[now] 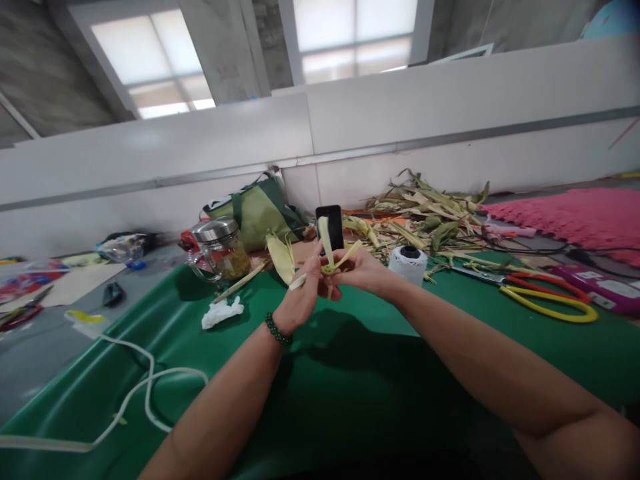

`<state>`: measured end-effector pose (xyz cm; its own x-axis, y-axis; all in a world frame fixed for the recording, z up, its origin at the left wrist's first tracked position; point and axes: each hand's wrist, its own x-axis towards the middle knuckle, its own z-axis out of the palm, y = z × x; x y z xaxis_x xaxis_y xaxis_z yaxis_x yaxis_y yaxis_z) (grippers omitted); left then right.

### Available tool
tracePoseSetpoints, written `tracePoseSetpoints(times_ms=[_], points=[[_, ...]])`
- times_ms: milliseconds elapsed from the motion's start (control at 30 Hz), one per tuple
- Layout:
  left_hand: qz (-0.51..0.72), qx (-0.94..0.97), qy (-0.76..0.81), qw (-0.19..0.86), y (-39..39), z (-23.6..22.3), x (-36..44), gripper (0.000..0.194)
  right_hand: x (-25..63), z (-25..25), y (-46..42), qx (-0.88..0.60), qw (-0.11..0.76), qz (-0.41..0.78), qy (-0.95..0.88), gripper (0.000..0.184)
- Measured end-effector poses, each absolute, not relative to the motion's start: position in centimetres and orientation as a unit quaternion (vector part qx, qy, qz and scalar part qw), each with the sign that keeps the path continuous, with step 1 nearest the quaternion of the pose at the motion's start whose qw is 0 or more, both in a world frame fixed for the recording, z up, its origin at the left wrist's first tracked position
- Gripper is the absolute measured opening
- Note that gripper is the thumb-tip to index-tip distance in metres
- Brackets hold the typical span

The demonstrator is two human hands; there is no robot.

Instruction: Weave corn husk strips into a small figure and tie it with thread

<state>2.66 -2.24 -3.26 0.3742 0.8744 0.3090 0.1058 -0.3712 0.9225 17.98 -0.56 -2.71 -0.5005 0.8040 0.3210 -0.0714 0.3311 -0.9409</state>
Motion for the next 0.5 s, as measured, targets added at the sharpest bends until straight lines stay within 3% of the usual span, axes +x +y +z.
tracePoseSetpoints(times_ms=[167,333,500], points=[[0.442,0.734,0.365,0.363,-1.95,-3.15,2.6,0.058,18.12,-2.06,-1.32,-0.268,0.383,0.517,-0.717,0.021],[0.426,0.708,0.348,0.444,-2.31,-3.04,2.78,0.06,18.05,-2.33,-1.17,-0.299,0.411,0.564,-0.651,0.026],[0.432,0.691,0.361,0.454,-2.47,-2.87,2.89,0.068,17.71,-2.82,-0.74,-0.306,0.458,0.604,-0.576,0.03]])
